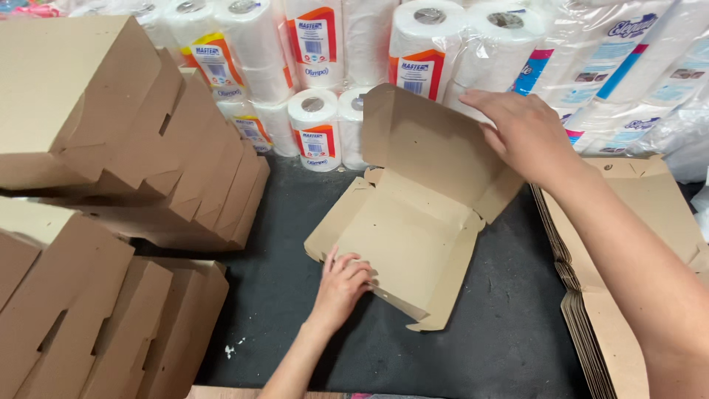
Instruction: The person picks up flat cardboard sheets from a stack and folds them by hand to assemble small square boxes, placing the finished boxes into a new stack.
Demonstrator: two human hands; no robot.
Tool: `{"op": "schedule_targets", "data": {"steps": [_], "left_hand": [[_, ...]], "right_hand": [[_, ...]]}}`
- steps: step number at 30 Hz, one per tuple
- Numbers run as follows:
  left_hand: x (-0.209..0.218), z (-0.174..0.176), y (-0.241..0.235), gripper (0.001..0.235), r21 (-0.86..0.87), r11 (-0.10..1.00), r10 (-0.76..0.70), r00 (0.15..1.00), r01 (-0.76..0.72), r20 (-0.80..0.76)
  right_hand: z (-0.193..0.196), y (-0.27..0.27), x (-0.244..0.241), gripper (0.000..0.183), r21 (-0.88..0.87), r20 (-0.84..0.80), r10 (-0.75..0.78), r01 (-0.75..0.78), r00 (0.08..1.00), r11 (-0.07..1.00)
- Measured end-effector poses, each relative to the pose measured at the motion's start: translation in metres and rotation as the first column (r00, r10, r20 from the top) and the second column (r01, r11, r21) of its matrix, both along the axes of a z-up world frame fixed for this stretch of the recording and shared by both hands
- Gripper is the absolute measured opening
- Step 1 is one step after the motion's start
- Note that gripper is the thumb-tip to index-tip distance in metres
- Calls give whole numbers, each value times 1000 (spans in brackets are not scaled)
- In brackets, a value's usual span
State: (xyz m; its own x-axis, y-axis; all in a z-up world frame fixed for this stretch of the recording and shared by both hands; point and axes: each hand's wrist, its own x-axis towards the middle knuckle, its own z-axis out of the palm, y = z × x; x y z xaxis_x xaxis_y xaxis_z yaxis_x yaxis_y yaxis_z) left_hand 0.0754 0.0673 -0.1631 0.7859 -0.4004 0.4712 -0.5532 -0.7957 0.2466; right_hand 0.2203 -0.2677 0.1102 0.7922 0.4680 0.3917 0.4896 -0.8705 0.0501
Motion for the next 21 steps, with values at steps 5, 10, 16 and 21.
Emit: {"op": "schedule_targets", "data": {"steps": [5, 10, 16, 21], "left_hand": [[-7, 3, -71, 15, -268, 956, -104, 991, 121, 79], [-4, -12, -113, 11, -282, 958, -30, 998, 43, 51], [-2, -11, -130, 7, -306, 952, -15, 1000, 21, 22], [-1, -8, -132, 7, -312, 949, -32, 999, 35, 15]], "right_hand": [[-24, -30, -55, 35, 312, 107, 224, -247, 969, 918], [-117, -65, -118, 44, 606, -123, 70, 19, 990, 795], [-253, -91, -184, 65, 605, -385, -115, 344, 916, 718], [-278, -75, -194, 35, 621, -499, -134, 461, 856, 634]]}}
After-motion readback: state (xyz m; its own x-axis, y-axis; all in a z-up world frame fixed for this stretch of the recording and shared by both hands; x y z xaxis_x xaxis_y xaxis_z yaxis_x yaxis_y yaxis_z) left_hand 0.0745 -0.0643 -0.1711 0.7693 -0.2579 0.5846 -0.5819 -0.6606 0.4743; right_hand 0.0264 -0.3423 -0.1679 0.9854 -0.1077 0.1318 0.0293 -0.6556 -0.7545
